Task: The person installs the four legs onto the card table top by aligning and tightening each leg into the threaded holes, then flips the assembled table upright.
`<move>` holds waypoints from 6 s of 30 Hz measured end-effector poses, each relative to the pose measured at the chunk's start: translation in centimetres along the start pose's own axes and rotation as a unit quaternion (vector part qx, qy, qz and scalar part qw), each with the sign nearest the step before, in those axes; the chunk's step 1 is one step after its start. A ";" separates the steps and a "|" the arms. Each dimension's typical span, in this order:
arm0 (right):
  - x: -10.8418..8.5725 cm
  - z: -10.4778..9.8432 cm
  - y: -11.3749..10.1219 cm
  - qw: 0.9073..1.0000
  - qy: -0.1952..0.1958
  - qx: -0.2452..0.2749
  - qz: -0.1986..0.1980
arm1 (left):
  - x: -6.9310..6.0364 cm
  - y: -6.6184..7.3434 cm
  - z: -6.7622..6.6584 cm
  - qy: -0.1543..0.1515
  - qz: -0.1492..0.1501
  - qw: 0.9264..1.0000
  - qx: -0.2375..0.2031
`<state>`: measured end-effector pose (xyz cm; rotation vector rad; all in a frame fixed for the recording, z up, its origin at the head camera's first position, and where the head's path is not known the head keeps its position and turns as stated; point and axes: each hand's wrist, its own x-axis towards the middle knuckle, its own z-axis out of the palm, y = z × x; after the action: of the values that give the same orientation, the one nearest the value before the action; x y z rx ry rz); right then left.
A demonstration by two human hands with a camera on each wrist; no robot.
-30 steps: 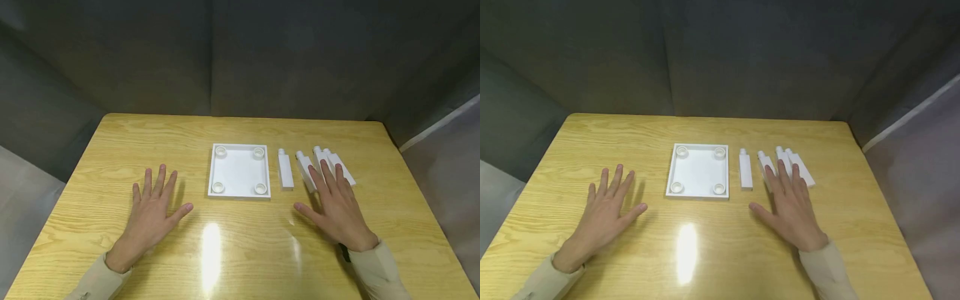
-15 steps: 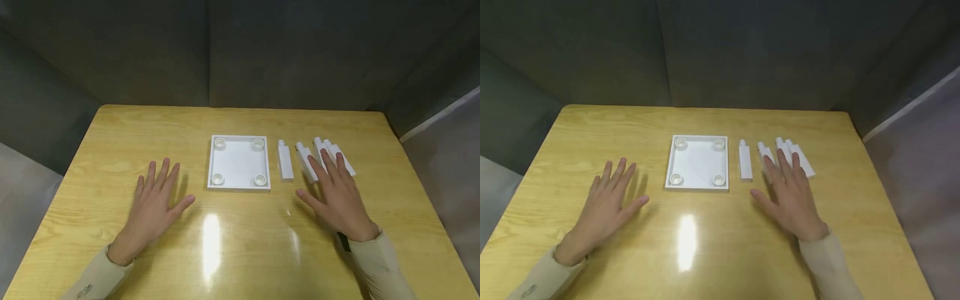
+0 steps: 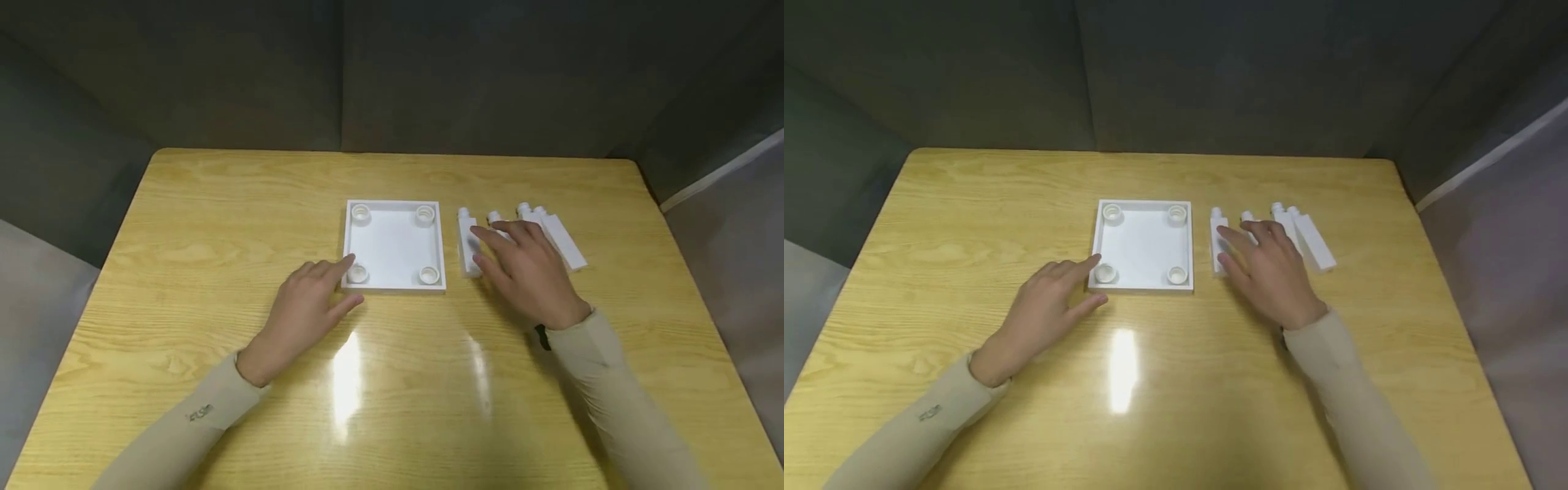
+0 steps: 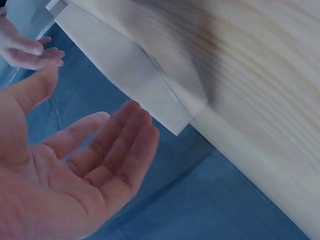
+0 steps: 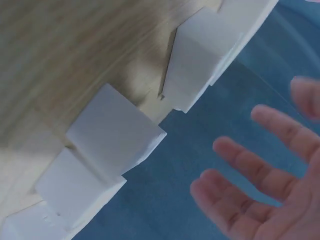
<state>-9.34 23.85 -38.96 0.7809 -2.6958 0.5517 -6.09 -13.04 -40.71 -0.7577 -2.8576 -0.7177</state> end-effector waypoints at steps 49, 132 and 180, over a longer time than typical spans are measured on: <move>3.4 1.9 4.5 0.967 -0.072 -0.156 -0.188 | 1.7 0.7 0.9 0.035 -0.052 0.997 -0.049; 9.5 1.8 -1.0 0.969 0.108 0.220 0.005 | 1.7 1.3 1.0 0.030 -0.079 0.996 -0.031; 13.0 3.1 -4.3 0.954 0.026 0.298 0.012 | 1.8 2.1 0.9 0.037 -0.056 0.998 -0.009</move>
<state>-18.05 13.28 -35.73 0.8496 -2.4999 1.4072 -6.60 -10.18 -40.27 -0.5644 -2.8486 -0.7701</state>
